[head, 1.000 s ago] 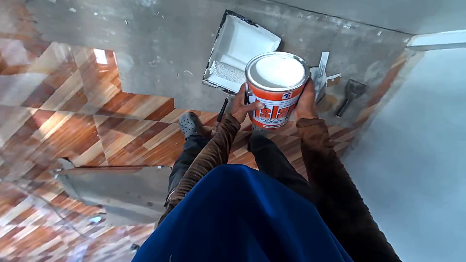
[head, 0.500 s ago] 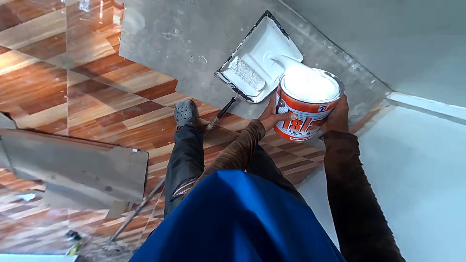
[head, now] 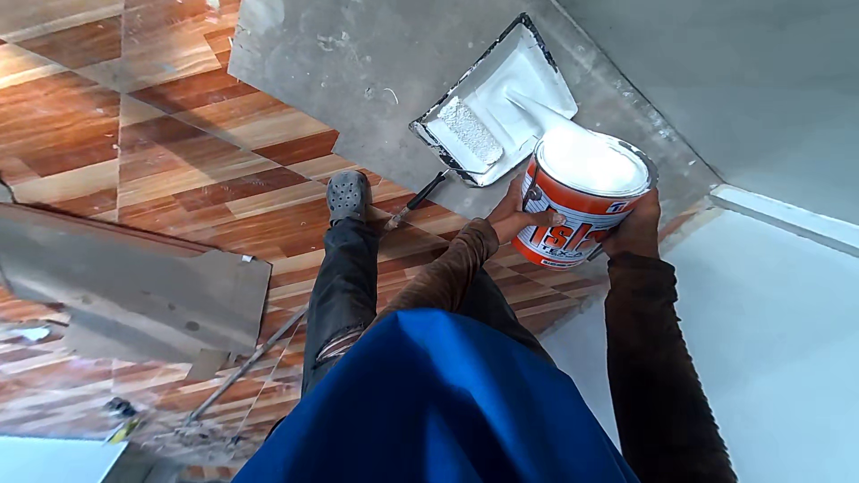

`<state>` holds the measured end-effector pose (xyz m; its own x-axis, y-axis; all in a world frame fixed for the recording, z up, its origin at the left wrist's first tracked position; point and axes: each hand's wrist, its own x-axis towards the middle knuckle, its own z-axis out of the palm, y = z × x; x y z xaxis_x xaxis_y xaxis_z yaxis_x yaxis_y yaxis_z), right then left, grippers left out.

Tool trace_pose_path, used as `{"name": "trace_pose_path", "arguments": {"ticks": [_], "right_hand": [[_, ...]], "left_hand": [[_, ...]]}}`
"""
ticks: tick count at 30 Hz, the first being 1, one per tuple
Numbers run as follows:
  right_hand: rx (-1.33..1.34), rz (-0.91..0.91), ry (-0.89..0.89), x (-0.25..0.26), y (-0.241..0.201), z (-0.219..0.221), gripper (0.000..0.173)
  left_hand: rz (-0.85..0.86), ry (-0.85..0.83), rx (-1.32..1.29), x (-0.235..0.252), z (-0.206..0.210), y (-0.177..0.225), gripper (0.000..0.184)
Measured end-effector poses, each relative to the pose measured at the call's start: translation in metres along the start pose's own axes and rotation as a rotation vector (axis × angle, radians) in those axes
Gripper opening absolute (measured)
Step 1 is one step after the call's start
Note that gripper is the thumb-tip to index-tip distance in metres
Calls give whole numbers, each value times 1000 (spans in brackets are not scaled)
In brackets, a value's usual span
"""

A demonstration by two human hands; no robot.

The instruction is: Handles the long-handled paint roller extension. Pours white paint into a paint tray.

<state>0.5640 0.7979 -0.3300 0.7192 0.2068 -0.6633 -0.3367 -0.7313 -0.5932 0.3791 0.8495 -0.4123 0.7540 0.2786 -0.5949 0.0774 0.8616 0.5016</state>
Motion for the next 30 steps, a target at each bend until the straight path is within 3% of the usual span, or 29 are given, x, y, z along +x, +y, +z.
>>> {"name": "trace_pose_path", "arguments": {"ticks": [11,20,26,30], "right_hand": [[-59,-21,18,-10,-9,-3,51],[-46,-49,21,-23,-19,-20,52],[-48,-104,89,-30,-18,-38,50],[58,-179,76,-40,-11,-42,51]], "left_hand": [[-52,-34,-118,-6,9,10,103],[-31,-114,-52,-12,19,-3,99],[-11,-116,5,-19,31,3,115],[96,-68,98,-24,38,27,127]]}}
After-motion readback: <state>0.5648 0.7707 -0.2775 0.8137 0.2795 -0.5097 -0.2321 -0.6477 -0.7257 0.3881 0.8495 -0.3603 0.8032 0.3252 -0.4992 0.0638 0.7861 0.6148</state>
